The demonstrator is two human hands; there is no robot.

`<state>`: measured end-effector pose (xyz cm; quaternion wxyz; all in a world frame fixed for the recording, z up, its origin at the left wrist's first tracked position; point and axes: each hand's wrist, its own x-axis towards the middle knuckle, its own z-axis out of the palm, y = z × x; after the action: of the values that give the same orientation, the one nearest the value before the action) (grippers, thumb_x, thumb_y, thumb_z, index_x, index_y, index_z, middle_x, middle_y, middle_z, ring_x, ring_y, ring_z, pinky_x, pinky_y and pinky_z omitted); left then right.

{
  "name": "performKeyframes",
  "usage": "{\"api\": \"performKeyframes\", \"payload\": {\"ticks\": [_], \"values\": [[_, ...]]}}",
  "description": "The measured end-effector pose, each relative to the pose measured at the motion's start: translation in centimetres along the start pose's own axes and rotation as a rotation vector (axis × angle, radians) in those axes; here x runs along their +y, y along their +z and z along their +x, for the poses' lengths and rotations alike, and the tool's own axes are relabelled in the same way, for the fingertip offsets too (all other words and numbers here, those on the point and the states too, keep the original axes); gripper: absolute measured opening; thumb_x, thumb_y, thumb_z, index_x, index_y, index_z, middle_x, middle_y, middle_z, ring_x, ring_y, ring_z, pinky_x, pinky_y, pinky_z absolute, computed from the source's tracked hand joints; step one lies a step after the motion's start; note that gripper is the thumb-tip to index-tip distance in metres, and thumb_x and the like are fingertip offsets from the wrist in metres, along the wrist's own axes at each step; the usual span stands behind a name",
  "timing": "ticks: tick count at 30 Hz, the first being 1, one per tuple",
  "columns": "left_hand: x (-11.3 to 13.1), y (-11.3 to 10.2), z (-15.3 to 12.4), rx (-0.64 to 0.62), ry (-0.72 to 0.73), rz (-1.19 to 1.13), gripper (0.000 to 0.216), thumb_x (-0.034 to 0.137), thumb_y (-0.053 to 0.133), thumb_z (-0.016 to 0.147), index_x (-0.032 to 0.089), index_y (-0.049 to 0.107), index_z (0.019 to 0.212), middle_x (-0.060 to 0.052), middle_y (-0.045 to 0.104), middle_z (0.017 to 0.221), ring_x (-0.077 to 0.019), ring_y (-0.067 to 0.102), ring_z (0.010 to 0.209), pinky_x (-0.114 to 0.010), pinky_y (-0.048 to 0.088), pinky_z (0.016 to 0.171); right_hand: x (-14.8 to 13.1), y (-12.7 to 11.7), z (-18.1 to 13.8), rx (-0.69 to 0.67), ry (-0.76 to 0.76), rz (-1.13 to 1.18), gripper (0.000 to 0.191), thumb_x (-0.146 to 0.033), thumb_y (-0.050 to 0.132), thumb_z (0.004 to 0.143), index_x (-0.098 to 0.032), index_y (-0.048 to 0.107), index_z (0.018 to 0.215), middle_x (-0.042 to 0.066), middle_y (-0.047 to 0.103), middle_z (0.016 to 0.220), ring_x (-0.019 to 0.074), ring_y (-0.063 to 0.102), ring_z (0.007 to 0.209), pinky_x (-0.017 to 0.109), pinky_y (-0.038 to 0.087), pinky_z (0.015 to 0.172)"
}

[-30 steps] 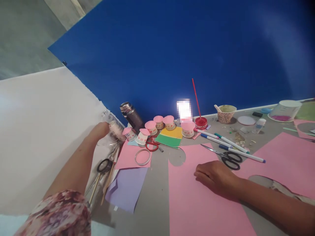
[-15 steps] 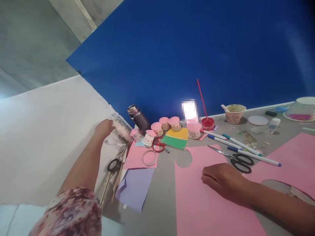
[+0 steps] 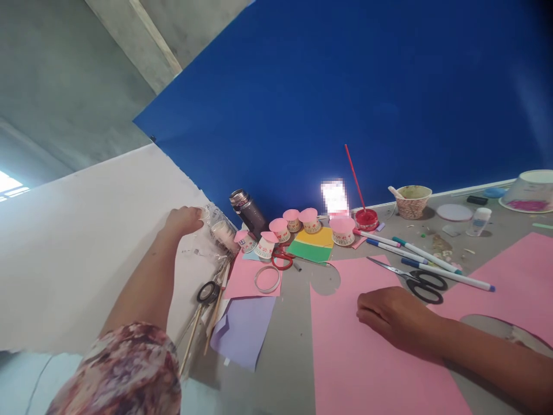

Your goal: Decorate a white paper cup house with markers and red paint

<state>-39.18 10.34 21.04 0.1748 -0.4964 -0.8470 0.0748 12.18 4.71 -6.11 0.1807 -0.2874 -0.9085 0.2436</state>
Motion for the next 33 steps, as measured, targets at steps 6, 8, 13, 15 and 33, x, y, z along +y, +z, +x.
{"api": "performKeyframes", "payload": {"ticks": [6,8,13,15,33], "values": [[-0.1,-3.8,-3.1,0.080,-0.162,-0.048,0.021,0.033,0.074,0.072,0.018,0.060,0.080,-0.015,0.075,0.095,-0.0453,0.066,0.121,-0.057,0.050,0.102,-0.1,-0.6,0.0,-0.029,0.012,0.002,0.031,-0.026,0.048,0.104,-0.022,0.058,0.075,0.004,0.073,0.075,0.0189,0.064,0.066,0.032,0.031,0.064],[1.5,-4.1,-6.0,0.158,-0.188,-0.122,0.023,0.034,0.071,0.075,0.018,0.061,0.089,-0.009,0.074,0.096,-0.0453,0.063,0.126,-0.060,0.049,0.106,-0.3,-0.9,0.0,-0.034,0.010,0.024,0.028,-0.026,0.051,0.103,-0.022,0.060,0.076,0.004,0.074,0.076,0.0194,0.065,0.068,0.032,0.032,0.064],[13.9,0.6,-18.1,0.057,0.058,-1.282,0.029,0.029,0.071,0.070,0.020,0.072,0.098,-0.003,0.075,0.092,-0.0272,0.072,0.096,-0.044,0.059,0.094,-0.7,-2.2,0.6,0.049,0.176,0.345,0.017,-0.022,0.052,0.094,-0.022,0.064,0.083,0.002,0.075,0.077,0.0183,0.068,0.071,0.030,0.045,0.066],[20.0,3.2,-22.6,-0.505,0.085,-1.833,0.026,0.027,0.072,0.068,0.019,0.072,0.092,-0.006,0.076,0.086,-0.0263,0.073,0.085,-0.046,0.062,0.085,-0.6,-3.3,1.0,0.143,0.295,0.577,0.017,-0.025,0.054,0.090,-0.021,0.067,0.100,0.003,0.076,0.087,0.0172,0.070,0.071,0.029,0.052,0.066],[28.6,8.7,-27.8,-0.809,0.062,-2.022,0.041,0.043,0.081,0.084,0.022,0.062,0.113,0.000,0.068,0.087,-0.0117,0.062,0.059,-0.022,0.045,0.052,0.3,-4.3,0.1,0.251,0.332,0.591,0.051,-0.040,0.077,0.080,-0.019,0.070,0.126,0.007,0.077,0.112,0.0257,0.069,0.095,0.037,0.054,0.080]]}}
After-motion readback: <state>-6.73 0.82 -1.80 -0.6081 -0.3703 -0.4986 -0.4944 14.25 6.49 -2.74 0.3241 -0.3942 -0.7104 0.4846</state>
